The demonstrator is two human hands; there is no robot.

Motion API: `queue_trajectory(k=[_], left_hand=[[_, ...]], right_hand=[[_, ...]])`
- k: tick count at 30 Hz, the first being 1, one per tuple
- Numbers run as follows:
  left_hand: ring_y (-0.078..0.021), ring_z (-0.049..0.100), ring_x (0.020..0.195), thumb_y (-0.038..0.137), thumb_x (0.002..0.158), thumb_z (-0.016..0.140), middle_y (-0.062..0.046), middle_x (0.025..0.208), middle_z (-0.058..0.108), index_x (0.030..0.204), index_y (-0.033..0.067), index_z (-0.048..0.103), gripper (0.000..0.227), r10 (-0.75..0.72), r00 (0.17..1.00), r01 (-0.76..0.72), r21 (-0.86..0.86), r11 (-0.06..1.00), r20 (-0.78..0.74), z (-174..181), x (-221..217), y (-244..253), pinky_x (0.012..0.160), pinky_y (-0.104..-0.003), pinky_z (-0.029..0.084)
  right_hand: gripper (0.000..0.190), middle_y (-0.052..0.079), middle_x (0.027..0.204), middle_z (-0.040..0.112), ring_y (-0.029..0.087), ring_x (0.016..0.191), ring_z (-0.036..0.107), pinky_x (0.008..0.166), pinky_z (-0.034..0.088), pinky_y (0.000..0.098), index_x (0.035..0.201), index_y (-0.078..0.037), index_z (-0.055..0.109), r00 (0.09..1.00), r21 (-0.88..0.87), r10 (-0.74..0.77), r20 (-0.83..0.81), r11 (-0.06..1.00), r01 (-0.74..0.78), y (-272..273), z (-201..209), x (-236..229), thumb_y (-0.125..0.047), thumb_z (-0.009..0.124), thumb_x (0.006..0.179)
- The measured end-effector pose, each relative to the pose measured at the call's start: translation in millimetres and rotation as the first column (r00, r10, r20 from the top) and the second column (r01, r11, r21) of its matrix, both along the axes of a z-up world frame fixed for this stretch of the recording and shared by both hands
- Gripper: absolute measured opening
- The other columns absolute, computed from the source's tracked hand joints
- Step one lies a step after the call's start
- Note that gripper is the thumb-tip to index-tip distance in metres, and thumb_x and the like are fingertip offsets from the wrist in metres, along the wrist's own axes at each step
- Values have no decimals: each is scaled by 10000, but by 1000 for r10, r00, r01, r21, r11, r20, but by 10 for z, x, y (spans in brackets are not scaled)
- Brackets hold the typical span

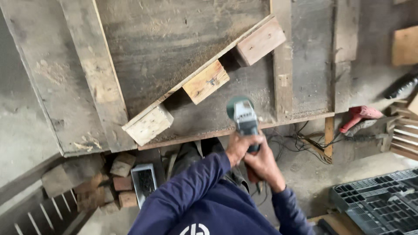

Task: The person uses an angle grinder to smooth the edges and surfaces of a wooden pallet. They hold the tool with both hands and move it along the wood, generating sparks and dust. The person repositions the pallet and continues grinding different sections.

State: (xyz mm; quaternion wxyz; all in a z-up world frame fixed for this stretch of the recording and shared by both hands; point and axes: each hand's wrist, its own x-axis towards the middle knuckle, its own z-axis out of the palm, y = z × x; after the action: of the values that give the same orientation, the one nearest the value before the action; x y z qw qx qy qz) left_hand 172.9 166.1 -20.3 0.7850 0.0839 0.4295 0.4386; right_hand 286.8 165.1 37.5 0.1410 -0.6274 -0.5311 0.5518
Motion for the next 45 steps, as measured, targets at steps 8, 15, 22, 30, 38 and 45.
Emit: queue_trajectory(k=[8, 15, 22, 30, 38, 45], left_hand=[[-225, 687, 977, 308, 884, 784, -124, 1101, 702, 1233, -7, 639, 493, -133, 991, 120, 300, 946, 21, 331, -341, -818, 894, -360, 595], [-364, 229, 1599, 209, 891, 814, -251, 1703, 227, 1621, 20, 311, 906, -106, 900, 410, 736, 539, -424, 603, -836, -1358, 1262, -430, 309], [-361, 241, 1624, 39, 887, 796, -230, 1753, 187, 1616, 90, 385, 838, -17, 886, 426, 801, 421, -463, 590, -667, -1062, 1295, -399, 312], [-325, 475, 1504, 308, 733, 881, -236, 1605, 470, 1637, 100, 253, 1121, -182, 876, 433, 562, 705, -447, 475, -178, -395, 1242, -390, 356], [-430, 122, 1619, 720, 916, 592, -269, 1737, 150, 1657, -26, 248, 1106, 287, -207, 607, 107, 787, -935, -271, -184, 1105, 1298, -568, 125], [-455, 143, 1527, 774, 792, 550, -323, 1619, 120, 1535, -76, 178, 1189, -127, -431, 441, -331, 834, -893, -157, 144, 2625, 1185, -633, 139]], right_hand=[[735, 91, 1178, 634, 166, 1011, 656, 849, 567, 324, 1434, -29, 442, 877, 0, -411, -248, 906, 424, -994, 84, -190, -159, 700, 759], [526, 62, 1001, 595, 145, 840, 607, 726, 531, 308, 1289, -38, 507, 665, 107, -462, -587, 770, 628, -925, 303, -283, -240, 727, 856], [457, 69, 1013, 602, 173, 846, 626, 765, 548, 333, 1332, -50, 479, 538, 123, -387, -748, 716, 687, -710, 530, -294, -190, 671, 941], [493, 77, 1038, 611, 177, 888, 627, 792, 550, 332, 1343, -29, 475, 560, 127, -406, -722, 718, 684, -11, 400, 203, -185, 691, 927], [527, 108, 890, 621, 213, 691, 647, 588, 567, 362, 1303, -60, 448, 628, -52, -478, -614, 818, 573, 828, 315, 1023, -187, 699, 857], [519, 130, 873, 630, 235, 669, 662, 560, 588, 393, 1259, -52, 408, 696, -115, -449, -560, 874, 471, 1536, 275, 1572, -137, 718, 852]])
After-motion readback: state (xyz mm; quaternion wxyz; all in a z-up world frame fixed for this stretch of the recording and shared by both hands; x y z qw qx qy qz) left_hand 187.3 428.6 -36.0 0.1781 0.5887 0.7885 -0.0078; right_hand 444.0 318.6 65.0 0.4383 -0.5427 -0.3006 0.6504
